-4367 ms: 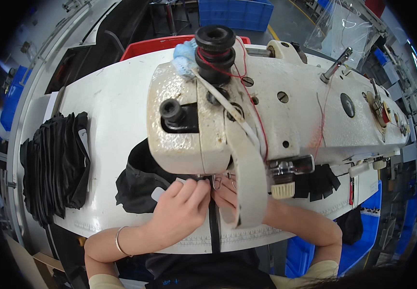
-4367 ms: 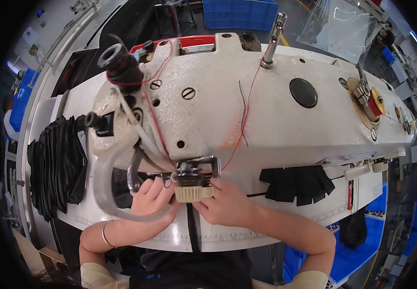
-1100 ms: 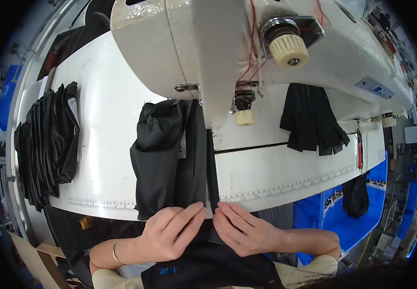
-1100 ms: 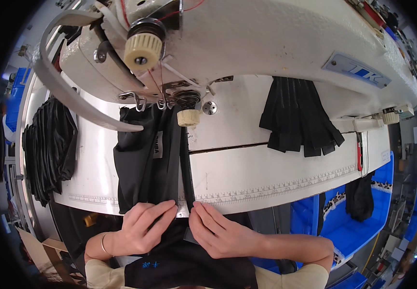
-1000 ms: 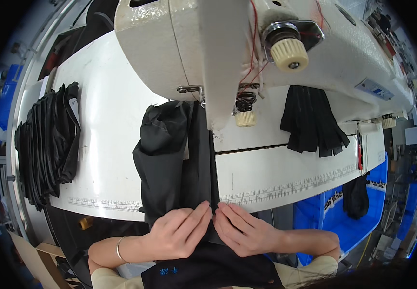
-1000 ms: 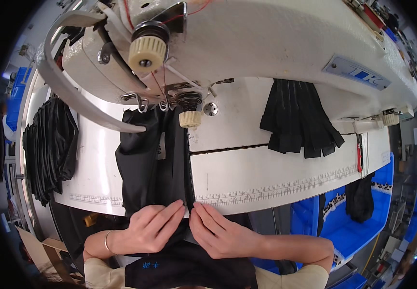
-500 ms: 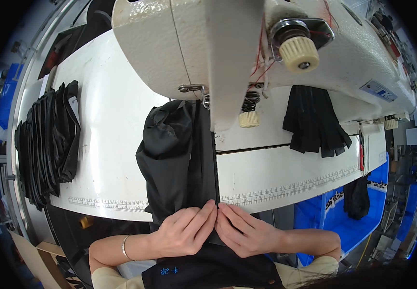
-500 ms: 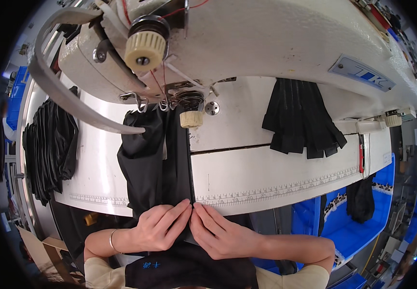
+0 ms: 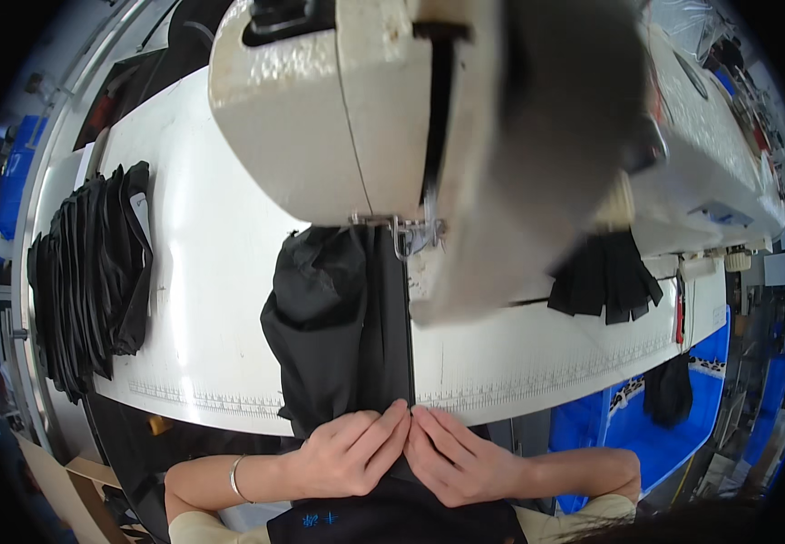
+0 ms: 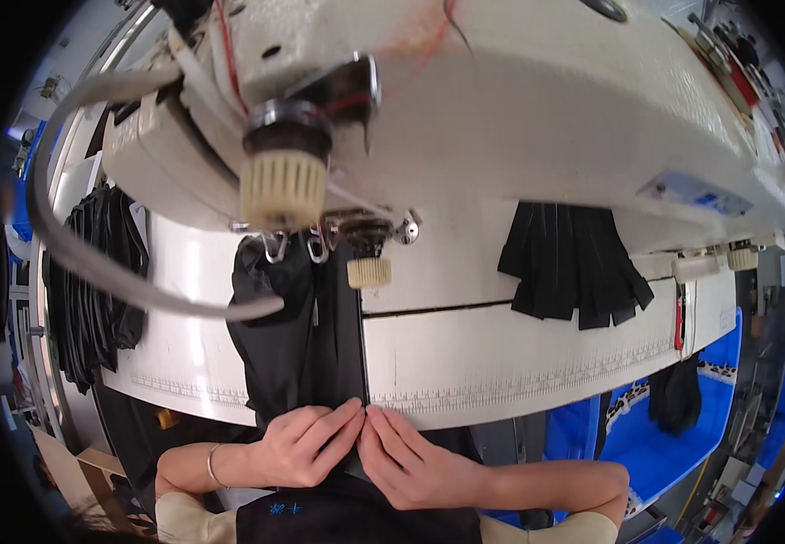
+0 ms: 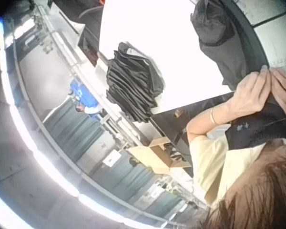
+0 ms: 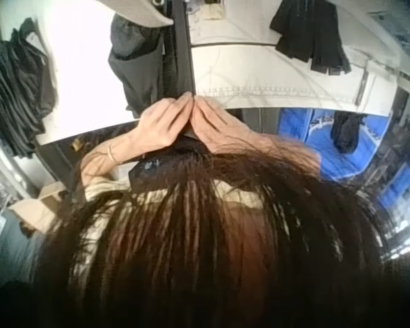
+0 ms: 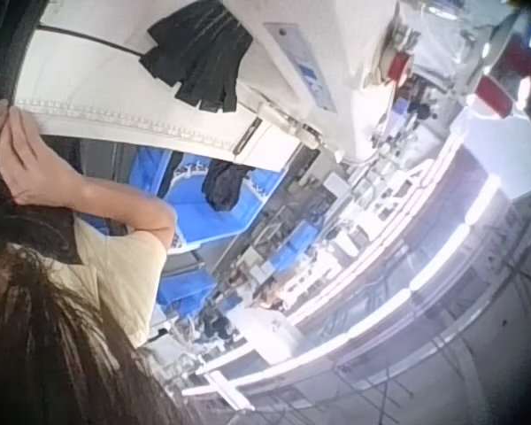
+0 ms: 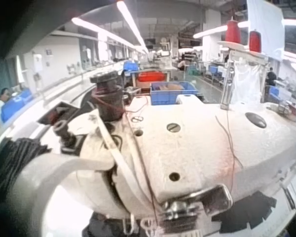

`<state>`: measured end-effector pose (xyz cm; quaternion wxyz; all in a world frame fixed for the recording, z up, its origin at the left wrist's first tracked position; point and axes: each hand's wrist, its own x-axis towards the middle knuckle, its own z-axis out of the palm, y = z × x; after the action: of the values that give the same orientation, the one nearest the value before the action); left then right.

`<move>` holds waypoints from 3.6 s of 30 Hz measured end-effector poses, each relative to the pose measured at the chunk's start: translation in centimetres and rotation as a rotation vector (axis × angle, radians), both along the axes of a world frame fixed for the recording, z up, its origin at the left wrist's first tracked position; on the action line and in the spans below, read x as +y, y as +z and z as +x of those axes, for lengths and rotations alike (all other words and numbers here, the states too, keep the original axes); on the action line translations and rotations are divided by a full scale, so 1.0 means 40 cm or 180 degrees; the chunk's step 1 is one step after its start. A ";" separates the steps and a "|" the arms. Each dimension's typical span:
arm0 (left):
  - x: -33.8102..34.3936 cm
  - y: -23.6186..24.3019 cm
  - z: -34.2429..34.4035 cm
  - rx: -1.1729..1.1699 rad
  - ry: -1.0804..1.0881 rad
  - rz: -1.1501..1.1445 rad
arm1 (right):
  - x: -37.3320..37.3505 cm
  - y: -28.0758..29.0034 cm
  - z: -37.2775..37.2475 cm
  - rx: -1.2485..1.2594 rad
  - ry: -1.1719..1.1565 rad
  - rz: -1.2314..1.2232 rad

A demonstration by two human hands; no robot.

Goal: Sewing a strap onto a black fabric component using an industrial sewing machine.

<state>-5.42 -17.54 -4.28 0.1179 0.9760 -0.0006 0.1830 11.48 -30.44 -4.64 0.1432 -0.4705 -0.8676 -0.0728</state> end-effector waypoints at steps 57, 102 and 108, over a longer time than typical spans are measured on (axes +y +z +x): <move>0.258 -0.026 0.111 0.0196 0.0420 -0.0422 | 0.291 -0.147 0.190 0.2451 -0.0598 -0.0756; 0.160 -0.006 -0.004 0.0133 0.1836 0.1397 | 0.344 -0.053 -0.007 0.5373 -0.1432 -0.1778; 0.189 0.106 0.020 -0.0549 0.1077 0.0007 | 0.299 -0.071 -0.013 0.4867 -0.1157 -0.1729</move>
<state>-4.60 -9.99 -0.02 0.0839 0.9430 0.1532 0.2832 10.95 -18.47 -7.48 0.5606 -0.5413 -0.4290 0.4569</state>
